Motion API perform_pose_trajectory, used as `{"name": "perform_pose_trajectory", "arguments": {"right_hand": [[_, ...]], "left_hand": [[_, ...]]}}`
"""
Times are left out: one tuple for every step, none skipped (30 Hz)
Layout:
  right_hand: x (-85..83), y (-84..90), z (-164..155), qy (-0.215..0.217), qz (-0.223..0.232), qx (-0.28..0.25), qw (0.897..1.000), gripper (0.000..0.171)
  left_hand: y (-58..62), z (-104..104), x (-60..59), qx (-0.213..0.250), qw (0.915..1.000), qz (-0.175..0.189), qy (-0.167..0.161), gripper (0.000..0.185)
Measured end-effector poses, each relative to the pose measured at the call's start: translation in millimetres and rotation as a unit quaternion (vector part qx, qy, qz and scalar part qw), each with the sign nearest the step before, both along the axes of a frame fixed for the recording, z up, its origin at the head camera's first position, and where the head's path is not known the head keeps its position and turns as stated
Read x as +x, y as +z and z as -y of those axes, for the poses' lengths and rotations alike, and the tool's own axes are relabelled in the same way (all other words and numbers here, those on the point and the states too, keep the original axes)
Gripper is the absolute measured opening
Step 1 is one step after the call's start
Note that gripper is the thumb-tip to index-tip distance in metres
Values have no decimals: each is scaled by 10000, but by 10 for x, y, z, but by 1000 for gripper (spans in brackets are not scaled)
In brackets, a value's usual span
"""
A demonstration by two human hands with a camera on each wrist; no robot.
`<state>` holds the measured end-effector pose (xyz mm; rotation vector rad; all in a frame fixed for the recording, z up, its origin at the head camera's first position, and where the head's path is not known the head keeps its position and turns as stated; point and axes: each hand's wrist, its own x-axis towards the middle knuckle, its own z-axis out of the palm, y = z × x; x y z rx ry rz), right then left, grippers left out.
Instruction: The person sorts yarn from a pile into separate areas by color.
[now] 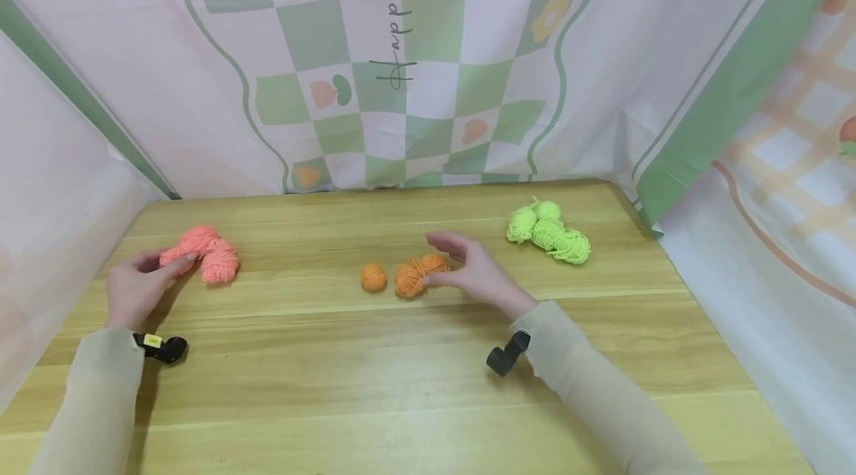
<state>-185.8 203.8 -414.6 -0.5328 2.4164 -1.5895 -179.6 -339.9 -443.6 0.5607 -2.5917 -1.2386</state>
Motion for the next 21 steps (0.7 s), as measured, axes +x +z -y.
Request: {"name": "perform_pose_trajectory", "arguments": {"right_hand": [[-6,-10,-5,8,12,35,10000,79],[-12,-21,-11,11,35,56,10000,80],[-19,-33,-15,20,57,72,10000,81],[-28,-48,-19,25,83,81,9999,82],[-36,-63,-23,37,117,90,9999,82],[-45,-78,-26,74,136,88,9998,83],[-54,-94,-28,112,160,79,9998,83],[-62,-110,-29,150,180,79,9997,83],[-71,-127,-29,189,188,73,9996,82],[-79,-144,-30,219,197,62,9995,82],[-84,-156,-30,234,211,55,9995,81],[-90,-168,-32,233,217,50,9995,80],[-95,-178,-36,220,224,37,9995,79],[-100,-187,-40,209,224,27,9995,78],[-103,-195,-46,196,229,12,9995,78],[-107,-204,-50,177,228,13,9996,77],[-108,-208,-55,156,226,21,9996,77],[-110,-214,-59,138,228,28,9996,77],[-113,-220,-63,127,227,39,9997,76],[-116,-226,-66,125,234,52,9996,76],[-120,-230,-70,121,242,69,9996,76]], "left_hand": [[-2,3,0,7,10000,11,12,75],[-5,6,-1,19,10000,25,24,75],[-5,8,0,25,10000,43,28,76],[-5,11,1,25,10000,56,27,76],[-3,12,3,25,10000,68,20,77],[0,12,5,41,10000,80,11,78],[3,12,10,72,9999,94,17,79],[10,12,16,105,9999,112,6,81],[20,11,23,155,9998,135,8,82],[33,11,29,207,9996,165,14,84],[44,8,32,296,9994,193,34,86],[56,6,32,384,9990,213,68,87],[66,5,29,451,9988,194,90,87],[79,3,25,528,9984,188,82,88],[91,-2,17,618,9979,167,107,88],[105,-6,8,705,9974,121,115,88],[119,-14,-1,761,9970,35,131,87],[137,-21,-11,769,9969,-35,132,87],[158,-29,-20,767,9969,-128,126,86],[184,-40,-28,795,9966,-197,110,87],[211,-53,-37,775,9965,-288,106,87]]}}
